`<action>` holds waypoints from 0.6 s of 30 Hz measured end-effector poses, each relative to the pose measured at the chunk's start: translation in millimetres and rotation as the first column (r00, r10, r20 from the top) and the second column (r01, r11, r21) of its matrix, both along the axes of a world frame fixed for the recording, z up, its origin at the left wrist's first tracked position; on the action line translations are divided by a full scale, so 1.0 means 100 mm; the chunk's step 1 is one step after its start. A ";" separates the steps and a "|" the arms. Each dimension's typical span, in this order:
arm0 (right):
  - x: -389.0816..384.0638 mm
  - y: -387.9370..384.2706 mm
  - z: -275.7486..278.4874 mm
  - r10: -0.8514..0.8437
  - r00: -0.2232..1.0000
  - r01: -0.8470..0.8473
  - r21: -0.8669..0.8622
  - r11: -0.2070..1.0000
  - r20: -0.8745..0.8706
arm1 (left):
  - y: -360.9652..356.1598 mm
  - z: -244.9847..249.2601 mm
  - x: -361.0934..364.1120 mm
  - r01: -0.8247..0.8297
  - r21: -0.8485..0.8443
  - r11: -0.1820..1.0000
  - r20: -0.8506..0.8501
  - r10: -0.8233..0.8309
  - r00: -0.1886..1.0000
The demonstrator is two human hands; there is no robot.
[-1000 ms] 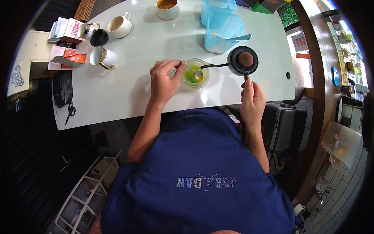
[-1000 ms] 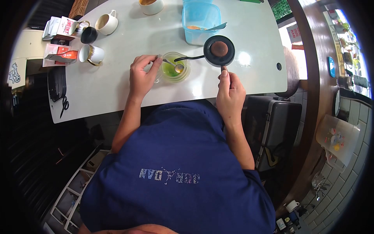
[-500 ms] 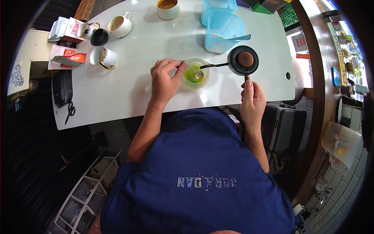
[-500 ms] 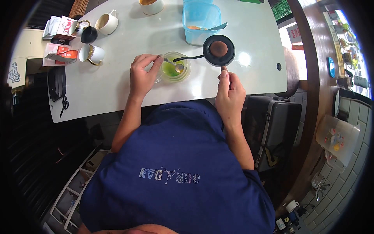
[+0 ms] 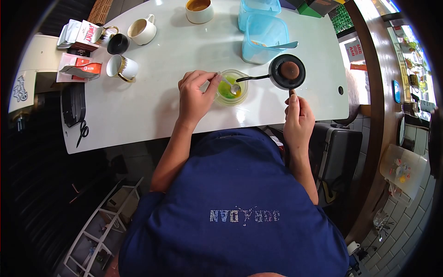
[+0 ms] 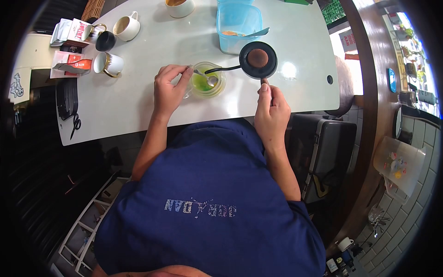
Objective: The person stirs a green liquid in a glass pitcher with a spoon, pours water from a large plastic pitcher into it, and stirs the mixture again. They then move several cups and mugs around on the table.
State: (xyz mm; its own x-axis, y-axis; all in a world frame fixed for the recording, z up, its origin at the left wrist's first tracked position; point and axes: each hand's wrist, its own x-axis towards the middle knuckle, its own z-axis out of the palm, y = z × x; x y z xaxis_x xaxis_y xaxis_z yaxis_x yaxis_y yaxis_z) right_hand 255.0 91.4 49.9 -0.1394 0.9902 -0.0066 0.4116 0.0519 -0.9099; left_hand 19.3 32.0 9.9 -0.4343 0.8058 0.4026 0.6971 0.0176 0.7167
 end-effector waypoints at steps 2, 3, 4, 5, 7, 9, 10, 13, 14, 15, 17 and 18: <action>0.00 0.00 -0.01 0.002 1.000 -0.002 0.002 1.000 -0.005 | 0.00 0.00 0.00 0.003 0.001 1.000 0.000 -0.003 1.000; 0.00 0.01 -0.01 -0.004 1.000 0.004 0.002 1.000 -0.005 | 0.00 0.00 0.00 0.005 0.005 1.000 0.000 -0.005 1.000; 0.00 0.01 -0.01 -0.010 1.000 0.010 0.001 1.000 -0.005 | 0.00 0.00 0.00 0.007 0.009 1.000 0.000 -0.007 1.000; 0.00 0.01 -0.01 -0.009 1.000 0.009 0.001 1.000 -0.004 | 0.00 0.00 0.00 0.007 0.009 1.000 0.001 -0.007 1.000; 0.01 0.01 0.00 -0.008 1.000 0.008 -0.010 1.000 -0.010 | -0.01 0.01 0.00 0.010 0.004 1.000 0.000 -0.010 1.000; 0.00 0.01 0.00 -0.010 1.000 0.010 -0.007 1.000 -0.016 | -0.01 0.01 -0.01 0.008 0.011 1.000 -0.008 -0.008 1.000; 0.00 0.01 0.01 -0.011 1.000 0.011 -0.002 1.000 -0.021 | -0.01 0.01 -0.01 0.006 0.018 1.000 -0.015 -0.006 1.000; 0.02 0.02 0.00 -0.013 1.000 0.013 0.001 1.000 -0.003 | -0.01 0.05 -0.01 0.003 0.022 1.000 -0.027 -0.003 1.000; 0.01 0.02 0.01 -0.013 1.000 0.013 0.002 1.000 -0.004 | -0.01 0.05 -0.01 0.003 0.022 1.000 -0.027 -0.003 1.000; 0.01 0.02 0.02 -0.018 1.000 0.018 0.002 1.000 -0.005 | -0.02 0.06 -0.02 0.005 0.027 1.000 -0.038 -0.004 0.999; 0.01 0.02 0.02 -0.022 1.000 0.022 0.002 1.000 -0.007 | -0.02 0.07 -0.02 0.007 0.031 0.999 -0.049 -0.006 0.999; 0.01 0.02 0.02 -0.022 1.000 0.022 -0.002 1.000 -0.011 | -0.02 0.08 -0.02 0.007 0.033 0.999 -0.056 -0.005 0.998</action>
